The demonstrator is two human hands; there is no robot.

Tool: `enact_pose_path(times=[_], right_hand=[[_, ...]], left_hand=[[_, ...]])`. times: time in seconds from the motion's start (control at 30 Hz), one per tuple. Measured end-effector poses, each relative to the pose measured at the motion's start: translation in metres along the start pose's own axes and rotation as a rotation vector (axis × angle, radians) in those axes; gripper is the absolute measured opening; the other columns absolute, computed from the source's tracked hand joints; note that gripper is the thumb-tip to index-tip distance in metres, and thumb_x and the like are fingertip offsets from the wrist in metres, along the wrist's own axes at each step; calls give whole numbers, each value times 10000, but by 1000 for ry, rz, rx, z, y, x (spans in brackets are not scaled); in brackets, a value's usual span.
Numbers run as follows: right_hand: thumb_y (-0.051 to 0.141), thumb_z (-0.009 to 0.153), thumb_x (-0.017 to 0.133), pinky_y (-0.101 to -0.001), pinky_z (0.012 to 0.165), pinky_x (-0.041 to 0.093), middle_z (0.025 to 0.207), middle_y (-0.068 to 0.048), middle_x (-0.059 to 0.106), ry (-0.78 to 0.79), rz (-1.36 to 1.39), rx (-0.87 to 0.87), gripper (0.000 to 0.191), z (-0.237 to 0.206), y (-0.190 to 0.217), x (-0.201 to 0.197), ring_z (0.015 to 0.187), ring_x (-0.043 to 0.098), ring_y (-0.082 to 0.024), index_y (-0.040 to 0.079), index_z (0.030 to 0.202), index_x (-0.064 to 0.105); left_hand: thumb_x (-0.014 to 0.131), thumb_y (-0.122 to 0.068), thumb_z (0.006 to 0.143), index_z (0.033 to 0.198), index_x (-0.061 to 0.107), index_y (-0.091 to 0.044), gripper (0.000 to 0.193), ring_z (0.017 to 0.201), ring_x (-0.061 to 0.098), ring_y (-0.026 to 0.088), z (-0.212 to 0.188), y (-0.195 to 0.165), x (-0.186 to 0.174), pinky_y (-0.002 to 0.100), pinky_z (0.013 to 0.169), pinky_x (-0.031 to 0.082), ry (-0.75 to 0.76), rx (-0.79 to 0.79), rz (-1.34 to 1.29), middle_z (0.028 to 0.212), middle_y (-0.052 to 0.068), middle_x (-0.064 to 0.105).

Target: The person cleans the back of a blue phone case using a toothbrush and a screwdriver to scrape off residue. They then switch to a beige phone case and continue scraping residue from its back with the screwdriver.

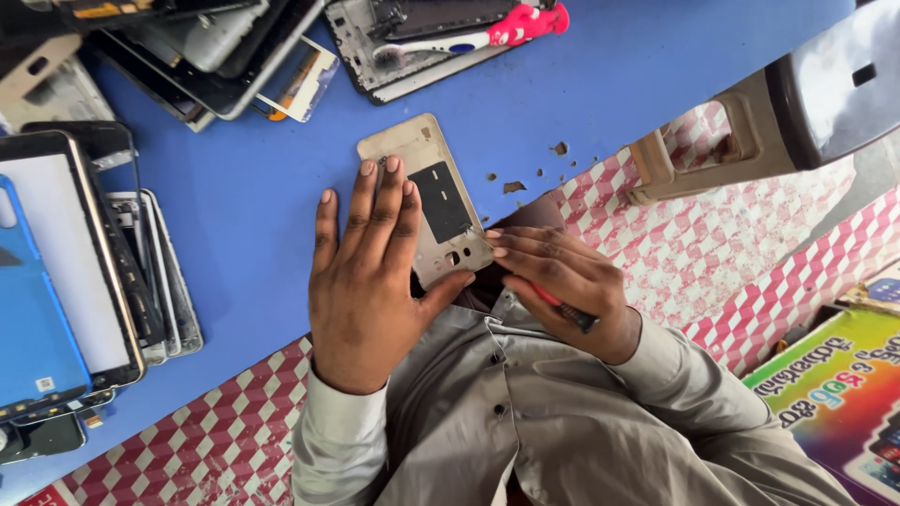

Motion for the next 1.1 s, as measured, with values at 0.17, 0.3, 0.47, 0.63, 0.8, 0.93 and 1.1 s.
enact_pose_path(times=[0.17, 0.3, 0.47, 0.63, 0.8, 0.93, 1.1], right_hand=[[-94, 865, 729, -392, 947, 613, 1174, -170, 739, -67, -7, 11, 265, 4, -1, -9, 1091, 749, -310, -32, 1119, 688], [-96, 864, 728, -408, 969, 612, 1157, -151, 741, -51, -14, -12, 249, 12, 0, -6, 1062, 761, -293, -23, 1099, 695], [-129, 875, 713, -352, 878, 624, 1144, -164, 745, -17, 45, 78, 279, 24, -5, -4, 1021, 769, -286, -28, 1133, 688], [-145, 880, 710, -360, 887, 633, 1158, -175, 736, -3, 47, 54, 291, 33, -8, 1, 1038, 766, -297, -30, 1144, 670], [-157, 874, 716, -376, 877, 627, 1166, -188, 727, -15, 24, -3, 294, 35, -12, 7, 1021, 762, -309, -47, 1141, 658], [-160, 844, 702, -381, 860, 621, 1173, -208, 725, 24, 73, -1, 319, 35, -21, 8, 1023, 755, -328, -55, 1142, 657], [-146, 871, 717, -392, 902, 617, 1192, -202, 717, 8, 118, -10, 305, 34, -26, 4, 1064, 755, -329, -46, 1152, 652]], left_hand=[[809, -571, 751, 1400, 588, 14, 901, 1498, 386, 270, -2, 0, -8, 557, 1236, 250, -37, -16, 27, 1593, 103, 448], [779, -628, 731, 1376, 610, 24, 933, 1476, 411, 273, -1, 1, -13, 549, 1212, 298, -65, -27, 39, 1569, 106, 478], [716, -669, 724, 1317, 635, 5, 901, 1431, 435, 265, 4, 7, -16, 550, 1152, 347, -62, -35, 39, 1527, 102, 516], [695, -640, 779, 1336, 631, -8, 845, 1464, 418, 269, 9, 13, -7, 545, 1187, 325, -38, -26, 80, 1550, 98, 507], [686, -626, 812, 1360, 608, 33, 861, 1498, 386, 298, 12, 20, 6, 553, 1242, 270, -3, 14, 45, 1559, 153, 487], [689, -608, 828, 1367, 586, 61, 865, 1492, 381, 332, 13, 21, 10, 555, 1235, 279, 7, 32, 16, 1558, 193, 476], [695, -593, 834, 1374, 574, 73, 866, 1495, 379, 345, 16, 18, 11, 552, 1235, 295, 6, 45, 24, 1565, 210, 462]])
Point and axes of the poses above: each hand's wrist, its own z-axis towards the middle knuckle, its own x-axis out of the palm, y = z × x, the point moved 9 cm from there along z, towards the middle knuckle
